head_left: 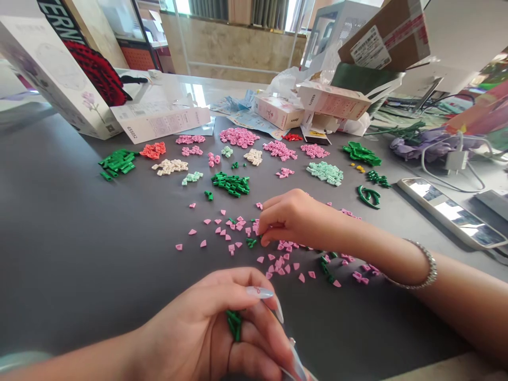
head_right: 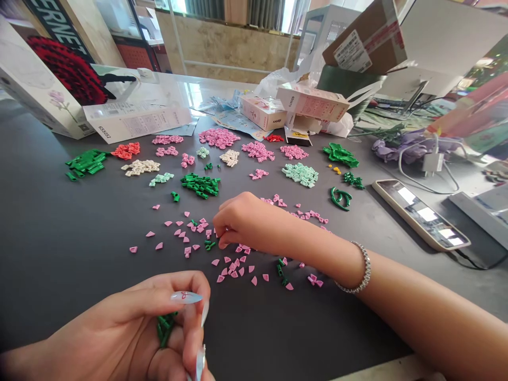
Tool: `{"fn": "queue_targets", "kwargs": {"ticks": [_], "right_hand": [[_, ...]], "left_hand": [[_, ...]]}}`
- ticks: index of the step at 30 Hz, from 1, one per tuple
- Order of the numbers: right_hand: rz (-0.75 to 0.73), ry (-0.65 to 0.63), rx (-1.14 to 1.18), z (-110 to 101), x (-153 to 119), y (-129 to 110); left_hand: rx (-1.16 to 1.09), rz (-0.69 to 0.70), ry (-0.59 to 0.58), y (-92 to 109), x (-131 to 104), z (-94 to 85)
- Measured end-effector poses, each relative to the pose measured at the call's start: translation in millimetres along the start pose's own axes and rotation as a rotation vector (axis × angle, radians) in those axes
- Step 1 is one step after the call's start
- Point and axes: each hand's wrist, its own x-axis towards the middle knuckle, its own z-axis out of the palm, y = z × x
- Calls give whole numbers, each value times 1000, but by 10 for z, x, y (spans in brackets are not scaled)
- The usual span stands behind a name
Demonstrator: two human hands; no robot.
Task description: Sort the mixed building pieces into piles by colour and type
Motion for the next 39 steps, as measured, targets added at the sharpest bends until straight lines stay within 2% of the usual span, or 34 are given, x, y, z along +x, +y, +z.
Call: {"fn": "queue_targets", "kwargs": {"ticks": [3, 6, 9, 12, 14, 16, 19, 24, 27, 30, 32, 34, 39], "right_hand": [[10, 48, 81, -18, -5, 13], [113, 127, 282, -37, -6, 0], [260, 170, 753, -60, -2, -22], [376, 131, 1284, -100, 1, -17], [432, 78, 1469, -128, 1, 8], [450, 40, 1521, -140, 0, 38], [417, 51, 1400, -111, -2, 57], [266, 61, 606, -17, -8, -38], [130, 27, 303, 23, -15, -100], [-2, 41, 165, 66, -20, -116], [-38, 54, 102, 94, -20, -109], [-17, 40, 51, 112, -16, -104], [151, -20, -29, 92, -19, -135]], "left_hand": [[-2, -2, 10, 1, 5, 2], [7, -4, 11, 2, 1, 12], [7, -6, 14, -1, -1, 20], [-3, -12, 17, -6, 5, 16], [-6, -18, 20, -6, 8, 8], [-6, -17, 21, -5, 6, -1], [-12, -13, 15, -10, -2, -9], [-21, -7, 4, -22, -2, -7], [-17, -14, 13, -21, -6, 5], [-17, -15, 12, -13, -11, 12], [-4, -8, 11, -1, -10, 9], [10, 5, 16, 10, -7, 0], [18, 2, 20, 3, -4, -17]]}}
